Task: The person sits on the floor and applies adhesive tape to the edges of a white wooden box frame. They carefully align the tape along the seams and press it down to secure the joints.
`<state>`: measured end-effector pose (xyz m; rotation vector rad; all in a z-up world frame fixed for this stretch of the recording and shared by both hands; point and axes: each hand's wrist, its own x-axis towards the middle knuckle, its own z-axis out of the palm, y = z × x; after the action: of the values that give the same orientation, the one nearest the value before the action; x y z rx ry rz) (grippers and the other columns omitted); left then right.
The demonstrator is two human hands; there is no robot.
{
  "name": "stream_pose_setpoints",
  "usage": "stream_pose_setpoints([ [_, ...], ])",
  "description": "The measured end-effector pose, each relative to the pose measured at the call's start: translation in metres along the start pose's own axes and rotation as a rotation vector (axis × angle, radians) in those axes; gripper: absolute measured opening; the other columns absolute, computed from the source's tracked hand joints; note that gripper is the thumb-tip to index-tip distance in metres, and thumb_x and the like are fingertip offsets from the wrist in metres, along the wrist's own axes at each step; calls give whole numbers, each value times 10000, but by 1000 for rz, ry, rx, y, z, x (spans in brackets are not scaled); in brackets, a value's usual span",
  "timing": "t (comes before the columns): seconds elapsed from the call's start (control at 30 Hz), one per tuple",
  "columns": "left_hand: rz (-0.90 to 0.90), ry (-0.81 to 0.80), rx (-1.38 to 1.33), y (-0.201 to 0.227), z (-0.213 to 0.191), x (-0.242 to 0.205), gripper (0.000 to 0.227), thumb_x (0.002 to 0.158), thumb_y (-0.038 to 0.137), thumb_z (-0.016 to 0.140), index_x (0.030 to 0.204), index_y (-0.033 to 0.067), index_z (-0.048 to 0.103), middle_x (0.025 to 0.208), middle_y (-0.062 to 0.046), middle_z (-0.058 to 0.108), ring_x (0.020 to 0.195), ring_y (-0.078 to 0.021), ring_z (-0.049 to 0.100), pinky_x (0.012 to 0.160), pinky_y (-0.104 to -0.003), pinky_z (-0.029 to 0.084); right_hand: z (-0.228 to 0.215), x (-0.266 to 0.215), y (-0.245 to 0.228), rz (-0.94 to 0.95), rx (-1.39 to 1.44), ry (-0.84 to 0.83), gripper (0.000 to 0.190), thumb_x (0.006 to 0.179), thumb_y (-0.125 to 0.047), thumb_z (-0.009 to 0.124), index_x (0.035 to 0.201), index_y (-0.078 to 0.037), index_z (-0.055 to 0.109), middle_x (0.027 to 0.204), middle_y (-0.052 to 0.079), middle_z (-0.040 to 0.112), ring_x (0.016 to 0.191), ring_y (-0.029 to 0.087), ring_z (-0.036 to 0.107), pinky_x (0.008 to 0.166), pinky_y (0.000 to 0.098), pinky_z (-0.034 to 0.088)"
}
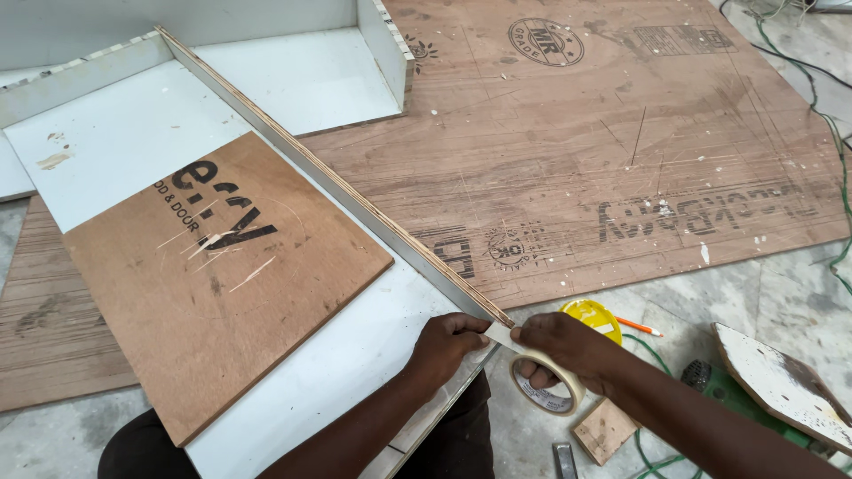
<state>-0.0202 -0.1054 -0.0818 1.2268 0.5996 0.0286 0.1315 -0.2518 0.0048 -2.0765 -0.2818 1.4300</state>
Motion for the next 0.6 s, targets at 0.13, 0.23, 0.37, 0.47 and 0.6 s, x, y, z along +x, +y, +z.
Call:
stream_pose_setpoints([
  [0.13, -8, 15, 12, 1, 1, 1, 314, 844, 117, 725, 1140, 19, 762, 1010, -78, 784, 920, -140, 715, 868, -285, 540, 4, 4, 18, -10, 38, 10, 346, 948, -363, 645, 996, -22, 683, 685, 73, 670, 517, 149, 632, 487, 287, 522],
  [0.23, -2, 21, 0, -3, 1, 0, 314, 845, 114, 727, 1140, 14, 762, 1009, -79, 785, 921, -135, 713, 870, -285, 540, 5, 8, 26, -3, 88, -2, 325, 944, -361, 649, 1035, -50, 667, 680, 69, 661, 509, 143, 615, 499, 277, 529],
  [0.37, 2, 22, -12, -5, 1, 1, 318, 842, 111, 728, 1144, 16, 759, 1010, -81, 785, 926, -136, 717, 870, -286, 546, 9, 13, 37, -42, 179, -17, 325, 938, -350, 676, 1039, -41, 667, 670, 61, 655, 500, 138, 614, 496, 268, 526],
  [0.47, -14, 23, -8, -4, 0, 1, 323, 849, 110, 725, 1156, 11, 751, 1008, -82, 780, 928, -135, 714, 871, -287, 546, 11, 18, 43, -74, 216, -19, 304, 932, -328, 688, 1023, -39, 676, 680, 46, 666, 517, 125, 628, 510, 271, 546],
  [0.6, 113, 2, 4, 4, 3, -9, 315, 876, 114, 712, 1176, 18, 727, 1017, -95, 764, 943, -154, 717, 878, -303, 563, 13, 25, 51, -115, 260, -24, 282, 926, -310, 702, 987, -37, 672, 699, 45, 688, 544, 119, 638, 522, 272, 558],
])
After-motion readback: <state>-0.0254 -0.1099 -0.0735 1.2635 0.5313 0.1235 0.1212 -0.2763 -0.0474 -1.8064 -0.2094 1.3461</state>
